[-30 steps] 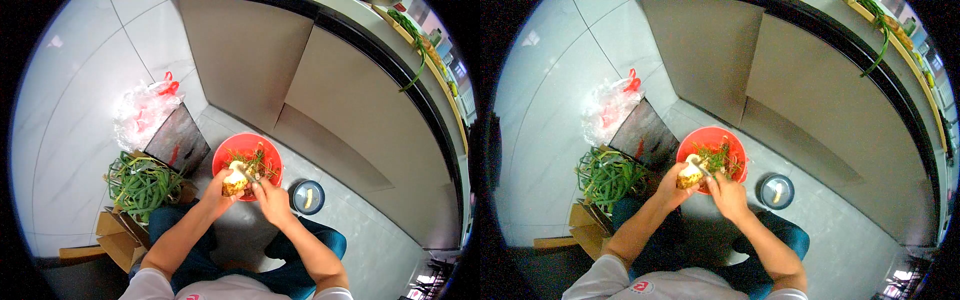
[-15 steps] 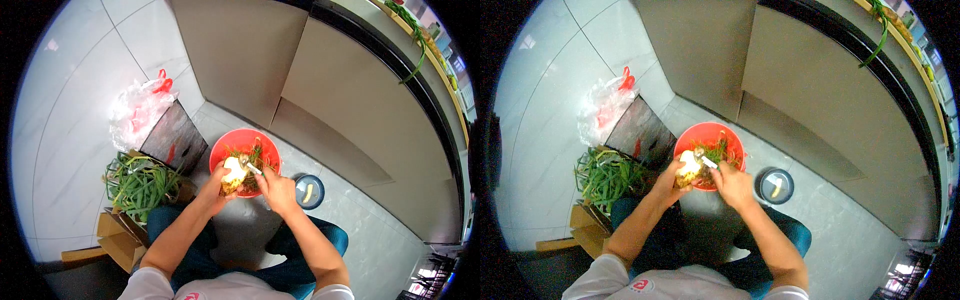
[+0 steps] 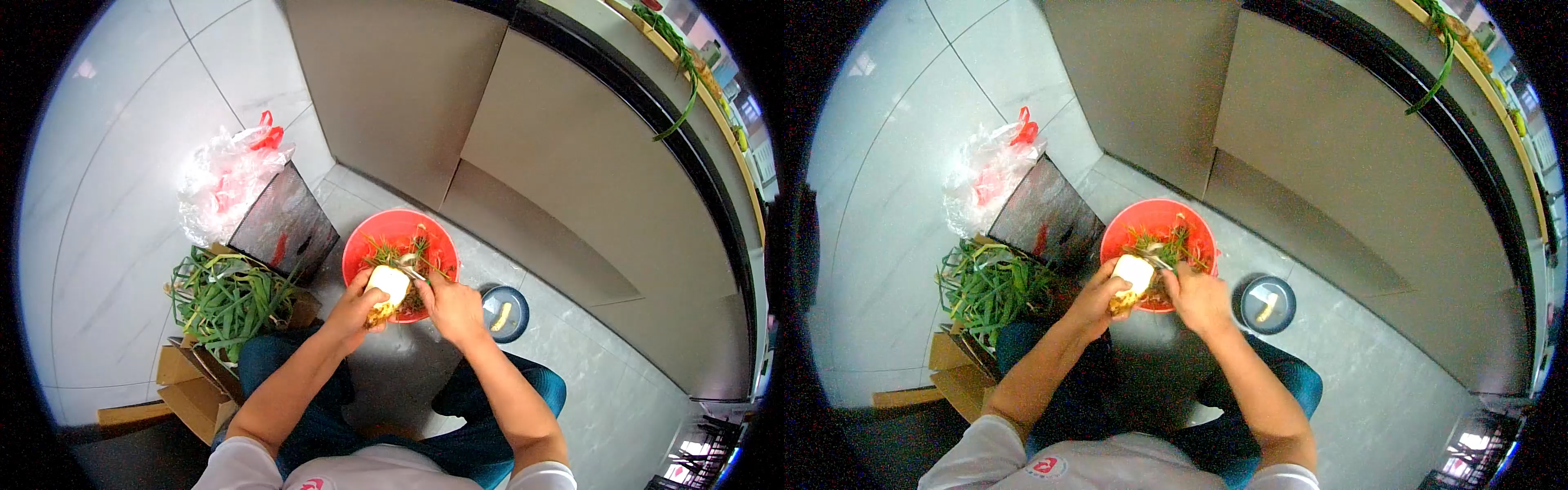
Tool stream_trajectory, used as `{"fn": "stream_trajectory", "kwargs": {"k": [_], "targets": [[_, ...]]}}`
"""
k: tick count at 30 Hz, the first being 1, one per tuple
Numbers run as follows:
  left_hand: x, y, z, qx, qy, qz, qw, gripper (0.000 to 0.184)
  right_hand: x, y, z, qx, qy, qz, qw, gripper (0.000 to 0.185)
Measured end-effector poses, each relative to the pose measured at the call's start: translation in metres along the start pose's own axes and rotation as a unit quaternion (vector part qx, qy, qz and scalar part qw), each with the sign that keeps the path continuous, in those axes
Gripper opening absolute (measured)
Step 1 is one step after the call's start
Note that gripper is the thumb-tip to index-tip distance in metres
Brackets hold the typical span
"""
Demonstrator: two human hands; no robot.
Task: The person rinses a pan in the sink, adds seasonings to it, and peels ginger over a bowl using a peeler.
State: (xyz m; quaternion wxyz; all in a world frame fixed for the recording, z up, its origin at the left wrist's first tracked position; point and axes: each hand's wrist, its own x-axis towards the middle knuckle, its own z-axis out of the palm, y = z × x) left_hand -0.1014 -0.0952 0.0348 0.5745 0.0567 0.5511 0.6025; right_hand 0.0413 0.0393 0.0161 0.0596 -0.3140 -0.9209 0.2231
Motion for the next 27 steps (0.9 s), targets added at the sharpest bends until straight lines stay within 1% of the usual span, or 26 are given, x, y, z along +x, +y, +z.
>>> {"fn": "stream_trajectory", "kwargs": {"k": [1, 3, 4, 5, 6, 7, 8, 9, 11, 12, 13, 15, 16, 17, 19, 20, 21, 22, 24, 26, 27], "targets": [[0.000, 0.002, 0.000, 0.001, -0.001, 0.000, 1.000, 0.045, 0.003, 0.008, 0.004, -0.042, -0.003, 0.035, 0.998, 0.039], [0.000, 0.005, 0.001, -0.024, -0.029, -0.006, 0.999, 0.043, 0.000, 0.013, 0.004, -0.031, -0.001, 0.058, 0.998, 0.038], [0.001, 0.005, 0.000, -0.053, -0.043, 0.003, 0.998, 0.040, 0.000, 0.010, 0.001, 0.010, 0.017, 0.074, 0.997, 0.038], [0.001, 0.004, 0.000, -0.060, -0.038, 0.006, 0.997, 0.040, 0.000, 0.005, -0.001, 0.054, 0.032, 0.087, 0.994, 0.038], [0.003, 0.004, 0.001, -0.102, -0.028, -0.005, 0.994, 0.039, -0.002, -0.002, -0.004, 0.057, 0.028, 0.083, 0.994, 0.038], [0.004, 0.004, 0.000, -0.141, -0.021, -0.016, 0.990, 0.038, -0.004, -0.008, -0.009, 0.096, 0.011, 0.086, 0.992, 0.037], [0.004, 0.005, -0.004, -0.173, -0.036, -0.037, 0.984, 0.035, -0.006, -0.012, -0.014, 0.133, -0.005, 0.090, 0.987, 0.036], [0.005, 0.005, -0.004, -0.173, -0.037, -0.037, 0.984, 0.035, -0.010, -0.016, -0.016, 0.132, -0.003, 0.090, 0.987, 0.036], [0.006, 0.006, -0.005, -0.207, -0.027, -0.048, 0.977, 0.030, -0.019, -0.029, -0.013, 0.120, 0.003, -0.006, 0.993, 0.031], [0.006, 0.006, -0.006, -0.223, -0.020, -0.055, 0.973, 0.030, -0.021, -0.031, -0.010, 0.096, 0.025, -0.072, 0.992, 0.029], [0.006, 0.006, -0.007, -0.223, -0.020, -0.055, 0.973, 0.030, -0.021, -0.033, -0.010, 0.097, 0.024, -0.072, 0.992, 0.029], [0.007, 0.003, -0.007, -0.226, -0.038, -0.055, 0.972, 0.030, -0.022, -0.033, -0.011, 0.067, 0.042, -0.104, 0.991, 0.029], [0.009, 0.002, -0.008, -0.226, -0.038, -0.058, 0.972, 0.030, -0.019, -0.029, -0.009, 0.068, 0.070, -0.126, 0.987, 0.030], [0.010, 0.001, -0.009, -0.220, -0.039, -0.057, 0.973, 0.031, -0.017, -0.025, -0.008, 0.068, 0.069, -0.124, 0.988, 0.030], [0.007, 0.007, -0.002, -0.211, -0.042, -0.056, 0.975, 0.032, -0.011, -0.016, -0.007, 0.053, 0.034, -0.016, 0.998, 0.032], [0.001, 0.011, 0.004, -0.201, 0.005, -0.081, 0.976, 0.034, -0.005, -0.012, -0.009, 0.044, 0.022, 0.039, 0.998, 0.036], [-0.003, 0.015, 0.009, -0.191, 0.052, -0.104, 0.975, 0.035, 0.000, 0.002, -0.002, 0.037, 0.005, 0.064, 0.997, 0.038], [-0.003, 0.014, 0.010, -0.178, 0.016, -0.100, 0.979, 0.035, 0.001, 0.007, 0.002, 0.052, 0.012, 0.079, 0.995, 0.038], [0.001, 0.012, 0.009, -0.188, 0.010, -0.089, 0.978, 0.035, 0.000, 0.009, -0.001, 0.060, 0.022, 0.092, 0.994, 0.038], [0.004, 0.005, -0.002, -0.207, 0.021, -0.074, 0.975, 0.036, -0.004, -0.002, -0.004, 0.142, 0.011, 0.078, 0.987, 0.037], [0.007, 0.003, -0.010, -0.219, -0.030, -0.072, 0.973, 0.032, -0.007, -0.010, -0.003, 0.145, 0.009, 0.076, 0.986, 0.037]]}}
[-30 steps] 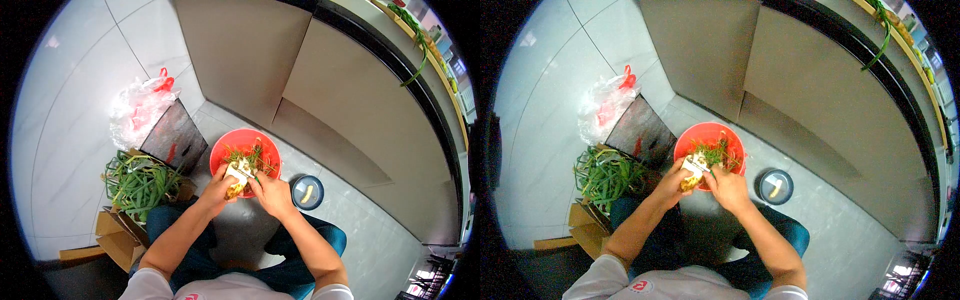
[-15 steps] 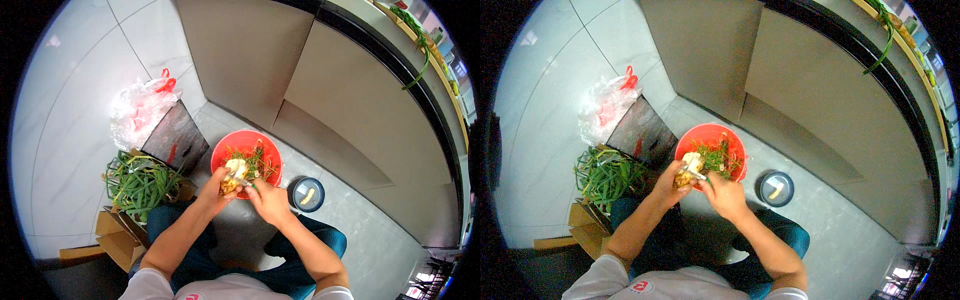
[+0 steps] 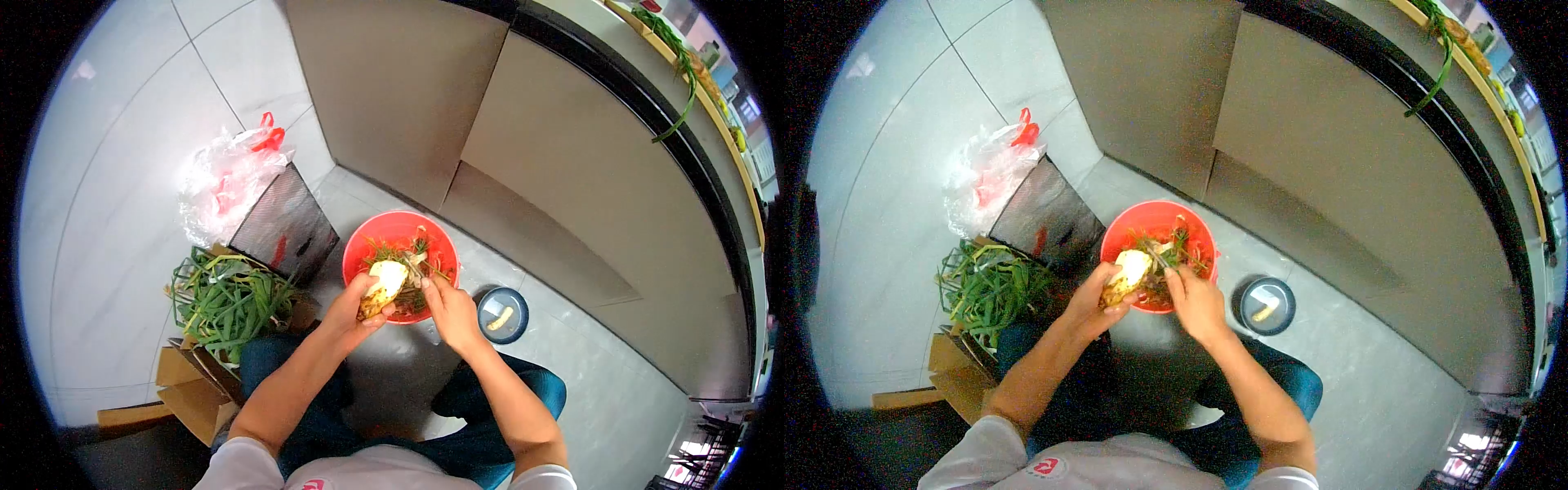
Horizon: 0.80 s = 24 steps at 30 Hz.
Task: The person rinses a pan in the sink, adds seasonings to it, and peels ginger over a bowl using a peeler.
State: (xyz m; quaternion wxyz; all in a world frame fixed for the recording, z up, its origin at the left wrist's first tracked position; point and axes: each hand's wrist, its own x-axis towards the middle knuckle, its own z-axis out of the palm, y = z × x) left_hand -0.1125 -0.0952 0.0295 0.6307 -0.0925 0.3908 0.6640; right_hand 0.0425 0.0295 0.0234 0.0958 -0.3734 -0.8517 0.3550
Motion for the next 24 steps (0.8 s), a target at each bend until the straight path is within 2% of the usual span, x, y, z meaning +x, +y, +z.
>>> {"fn": "stream_trajectory", "kwargs": {"k": [1, 3, 5, 6, 8, 10, 12, 14, 16, 19, 23, 24], "targets": [[0.002, 0.000, -0.004, -0.009, -0.053, -0.011, 0.998, 0.031, -0.004, -0.005, 0.001, 0.003, 0.001, -0.033, 0.999, 0.036], [0.004, -0.002, -0.005, 0.004, -0.055, 0.004, 0.998, 0.031, -0.010, -0.013, 0.002, -0.028, 0.005, -0.099, 0.995, 0.035], [0.002, -0.001, -0.002, 0.019, -0.056, 0.022, 0.998, 0.030, -0.008, -0.015, 0.000, -0.045, 0.006, -0.112, 0.993, 0.035], [-0.002, 0.001, 0.002, 0.041, -0.024, 0.023, 0.999, 0.030, -0.007, -0.016, -0.001, -0.061, 0.008, -0.124, 0.990, 0.036], [-0.004, -0.001, 0.004, 0.063, 0.007, 0.021, 0.998, 0.030, 0.003, -0.005, 0.002, -0.080, 0.000, -0.095, 0.992, 0.037], [-0.002, -0.001, 0.004, 0.035, 0.008, -0.010, 0.999, 0.029, 0.011, 0.008, 0.006, -0.071, 0.014, 0.005, 0.997, 0.039], [-0.001, -0.001, 0.011, 0.000, -0.003, 0.001, 1.000, 0.031, 0.008, 0.010, 0.004, -0.050, 0.021, 0.004, 0.999, 0.040], [-0.002, -0.001, 0.013, -0.045, -0.004, 0.023, 0.999, 0.034, 0.000, 0.000, 0.004, 0.056, 0.019, -0.009, 0.998, 0.040], [-0.002, 0.001, 0.014, -0.062, -0.017, -0.001, 0.998, 0.033, -0.007, -0.003, 0.008, 0.075, 0.010, -0.016, 0.997, 0.036], [0.000, -0.001, 0.012, -0.043, 0.017, -0.010, 0.999, 0.033, -0.016, -0.014, 0.005, -0.004, 0.040, -0.167, 0.985, 0.026], [-0.002, 0.000, 0.016, 0.007, 0.030, -0.015, 0.999, 0.035, -0.017, -0.017, 0.002, -0.036, 0.021, -0.237, 0.971, 0.026], [-0.003, 0.001, 0.014, 0.015, 0.005, -0.024, 1.000, 0.035, -0.017, -0.017, 0.001, -0.036, 0.021, -0.236, 0.971, 0.026]]}}
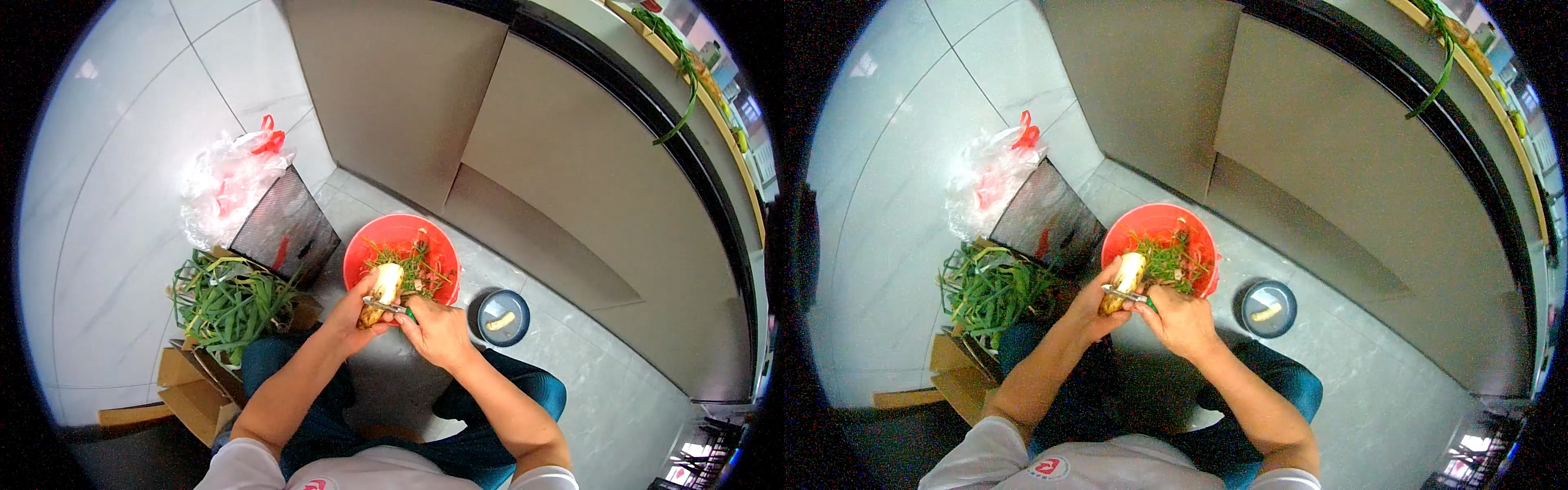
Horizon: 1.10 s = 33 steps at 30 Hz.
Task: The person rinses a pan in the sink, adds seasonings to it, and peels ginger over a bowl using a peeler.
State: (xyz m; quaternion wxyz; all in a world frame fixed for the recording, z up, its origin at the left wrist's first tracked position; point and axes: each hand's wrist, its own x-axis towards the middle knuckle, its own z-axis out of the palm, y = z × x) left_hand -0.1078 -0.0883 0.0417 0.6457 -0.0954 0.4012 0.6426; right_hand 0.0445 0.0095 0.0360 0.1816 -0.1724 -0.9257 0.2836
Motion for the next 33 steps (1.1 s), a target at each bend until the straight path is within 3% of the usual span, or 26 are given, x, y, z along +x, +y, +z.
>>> {"fn": "stream_trajectory", "kwargs": {"k": [3, 4, 6, 8, 10, 15, 20, 22, 26, 28, 29, 33], "targets": [[0.005, 0.000, -0.009, 0.004, -0.063, -0.011, 0.998, 0.036, 0.000, 0.002, 0.001, -0.001, 0.022, -0.008, 1.000, 0.028], [0.006, -0.002, -0.010, 0.000, -0.102, -0.014, 0.995, 0.036, 0.001, 0.007, 0.004, -0.010, 0.021, 0.065, 0.998, 0.028], [0.001, -0.004, -0.006, 0.015, -0.090, -0.013, 0.996, 0.036, 0.010, 0.013, -0.004, -0.028, -0.001, 0.214, 0.976, 0.034], [0.000, -0.004, -0.002, 0.034, -0.083, -0.010, 0.996, 0.036, 0.008, 0.036, 0.001, -0.033, -0.039, 0.246, 0.968, 0.035], [0.003, -0.005, -0.001, -0.036, -0.065, -0.022, 0.997, 0.038, 0.005, 0.037, 0.007, -0.015, -0.016, 0.246, 0.969, 0.036], [0.000, -0.003, -0.003, -0.113, -0.067, -0.039, 0.991, 0.039, 0.000, 0.016, 0.003, 0.106, -0.012, 0.224, 0.969, 0.034], [-0.002, -0.004, 0.004, -0.111, -0.063, -0.054, 0.990, 0.045, -0.001, -0.002, 0.005, 0.057, 0.024, -0.018, 0.998, 0.023], [0.000, -0.005, 0.000, -0.097, -0.072, -0.062, 0.991, 0.046, -0.001, 0.002, 0.006, 0.039, 0.033, -0.022, 0.998, 0.023], [0.002, -0.003, 0.001, -0.090, -0.094, -0.065, 0.989, 0.052, 0.000, 0.011, 0.011, 0.012, 0.039, 0.010, 0.999, 0.026], [0.001, -0.007, -0.001, -0.080, -0.145, -0.077, 0.983, 0.051, 0.007, 0.020, 0.014, -0.019, 0.016, 0.238, 0.971, 0.032], [0.000, -0.010, -0.002, -0.071, -0.198, -0.090, 0.973, 0.050, 0.012, 0.028, 0.007, -0.024, -0.001, 0.241, 0.970, 0.039], [-0.002, -0.013, 0.003, -0.114, -0.162, -0.084, 0.977, 0.050, 0.008, 0.038, 0.020, 0.013, 0.004, 0.252, 0.968, 0.041]]}}
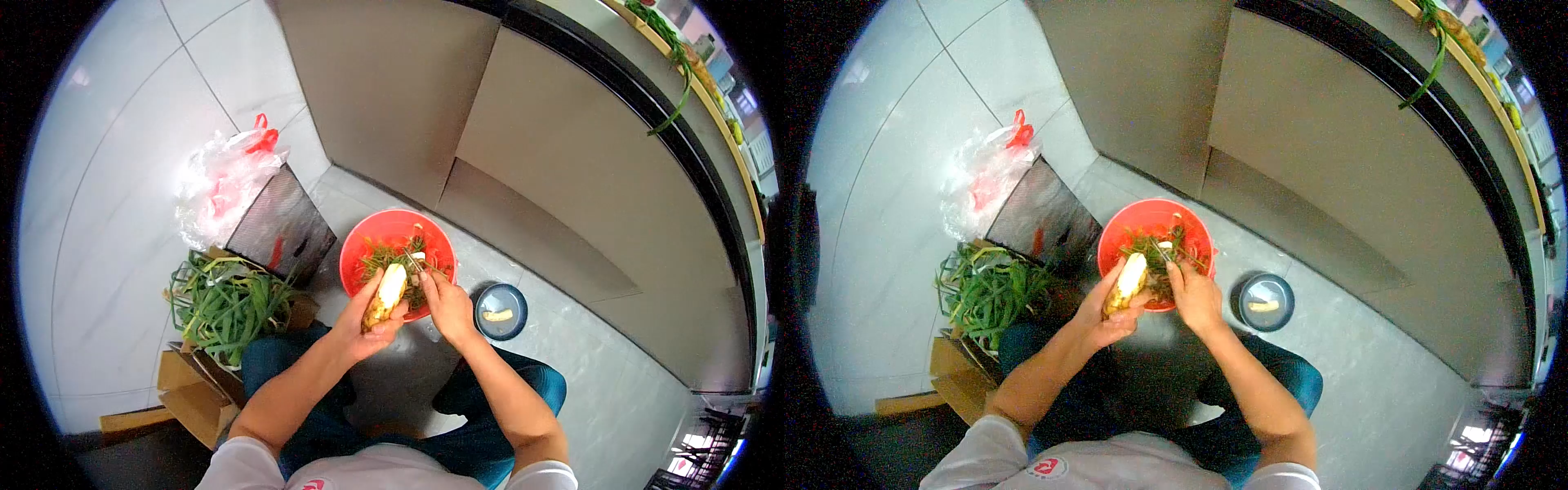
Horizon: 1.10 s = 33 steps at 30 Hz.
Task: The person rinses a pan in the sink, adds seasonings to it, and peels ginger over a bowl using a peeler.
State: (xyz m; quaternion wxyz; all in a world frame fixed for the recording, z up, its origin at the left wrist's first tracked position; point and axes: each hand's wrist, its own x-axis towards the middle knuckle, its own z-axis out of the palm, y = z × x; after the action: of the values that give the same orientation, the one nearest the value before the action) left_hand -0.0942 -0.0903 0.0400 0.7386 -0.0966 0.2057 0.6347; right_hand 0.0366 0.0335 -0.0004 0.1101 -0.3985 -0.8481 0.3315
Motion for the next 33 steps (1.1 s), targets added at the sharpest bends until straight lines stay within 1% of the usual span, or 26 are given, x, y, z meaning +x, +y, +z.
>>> {"fn": "stream_trajectory", "kwargs": {"k": [1, 2, 3, 4, 5, 7, 8, 9, 11, 12, 13, 15, 18, 20, 21, 23, 24, 25, 26, 27, 29, 30, 31, 33], "targets": [[-0.002, 0.001, -0.003, -0.001, 0.001, 0.003, 1.000, 0.050, 0.000, 0.003, 0.004, 0.000, -0.003, -0.002, 1.000, 0.041], [-0.002, 0.003, -0.003, -0.025, -0.010, -0.008, 1.000, 0.051, 0.002, 0.005, 0.008, 0.198, -0.072, 0.045, 0.976, 0.041], [-0.002, 0.005, -0.002, -0.047, -0.022, -0.020, 0.998, 0.052, 0.003, 0.001, 0.004, 0.387, -0.136, 0.091, 0.908, 0.041], [-0.002, 0.005, -0.001, -0.046, -0.023, -0.020, 0.998, 0.052, 0.000, -0.018, -0.008, 0.517, -0.169, 0.110, 0.832, 0.040], [-0.002, 0.004, -0.001, -0.048, -0.035, -0.025, 0.998, 0.048, 0.001, -0.020, -0.012, 0.517, -0.169, 0.109, 0.832, 0.040], [-0.003, 0.003, -0.001, -0.048, -0.046, -0.029, 0.997, 0.047, 0.003, -0.022, -0.016, 0.582, -0.240, 0.111, 0.769, 0.039], [-0.003, 0.002, 0.000, -0.052, -0.072, -0.032, 0.996, 0.049, 0.002, -0.025, -0.018, 0.613, -0.249, 0.114, 0.741, 0.043], [-0.003, 0.001, 0.001, -0.056, -0.098, -0.035, 0.993, 0.050, 0.002, -0.027, -0.020, 0.614, -0.248, 0.113, 0.741, 0.043], [-0.003, 0.000, 0.008, -0.030, -0.097, -0.045, 0.994, 0.052, 0.002, -0.027, -0.022, 0.586, -0.255, 0.112, 0.761, 0.042], [-0.003, 0.000, 0.010, -0.005, -0.095, -0.055, 0.994, 0.057, 0.002, -0.027, -0.022, 0.586, -0.254, 0.112, 0.761, 0.042], [-0.002, 0.001, 0.010, -0.005, -0.095, -0.056, 0.994, 0.057, 0.001, -0.026, -0.022, 0.583, -0.253, 0.119, 0.763, 0.042], [-0.001, 0.002, 0.009, 0.019, -0.046, -0.054, 0.997, 0.047, 0.001, -0.024, -0.024, 0.581, -0.251, 0.127, 0.764, 0.042], [0.006, 0.003, 0.006, 0.028, -0.027, -0.028, 0.999, 0.044, 0.001, -0.024, -0.032, 0.572, -0.259, 0.111, 0.770, 0.040], [0.007, 0.001, 0.004, 0.024, -0.025, -0.026, 0.999, 0.043, 0.000, -0.029, -0.036, 0.526, -0.243, 0.105, 0.808, 0.041], [0.007, 0.000, 0.003, 0.021, -0.024, -0.025, 0.999, 0.043, 0.000, -0.030, -0.035, 0.526, -0.245, 0.106, 0.808, 0.041], [0.007, 0.001, 0.000, 0.029, -0.024, -0.026, 0.999, 0.043, -0.002, -0.031, -0.032, 0.476, -0.212, 0.068, 0.851, 0.042], [0.007, 0.001, -0.002, 0.038, -0.025, -0.029, 0.999, 0.043, 0.000, -0.024, -0.024, 0.476, -0.213, 0.066, 0.851, 0.042], [0.007, 0.001, -0.002, 0.038, -0.025, -0.027, 0.999, 0.043, 0.004, -0.014, -0.012, 0.361, -0.093, -0.065, 0.926, 0.038], [0.007, 0.002, -0.002, 0.031, -0.021, -0.022, 0.999, 0.042, 0.005, -0.006, -0.003, 0.227, 0.033, -0.194, 0.954, 0.035], [0.007, 0.002, -0.002, 0.025, -0.018, -0.016, 0.999, 0.041, -0.001, -0.011, -0.010, 0.228, 0.031, -0.196, 0.953, 0.035], [0.006, 0.004, -0.004, 0.015, -0.004, -0.003, 1.000, 0.041, -0.015, -0.030, -0.031, 0.062, 0.037, -0.142, 0.987, 0.027], [0.005, 0.005, -0.005, 0.005, 0.011, 0.006, 1.000, 0.040, -0.020, -0.031, -0.029, 0.017, 0.043, -0.167, 0.985, 0.021], [0.004, 0.005, -0.005, 0.004, 0.012, 0.009, 1.000, 0.040, -0.026, -0.034, -0.030, 0.017, 0.041, -0.169, 0.985, 0.021], [0.003, 0.006, -0.006, -0.007, 0.064, 0.045, 0.997, 0.040, -0.035, -0.041, -0.032, -0.046, -0.030, -0.196, 0.979, 0.023]]}}
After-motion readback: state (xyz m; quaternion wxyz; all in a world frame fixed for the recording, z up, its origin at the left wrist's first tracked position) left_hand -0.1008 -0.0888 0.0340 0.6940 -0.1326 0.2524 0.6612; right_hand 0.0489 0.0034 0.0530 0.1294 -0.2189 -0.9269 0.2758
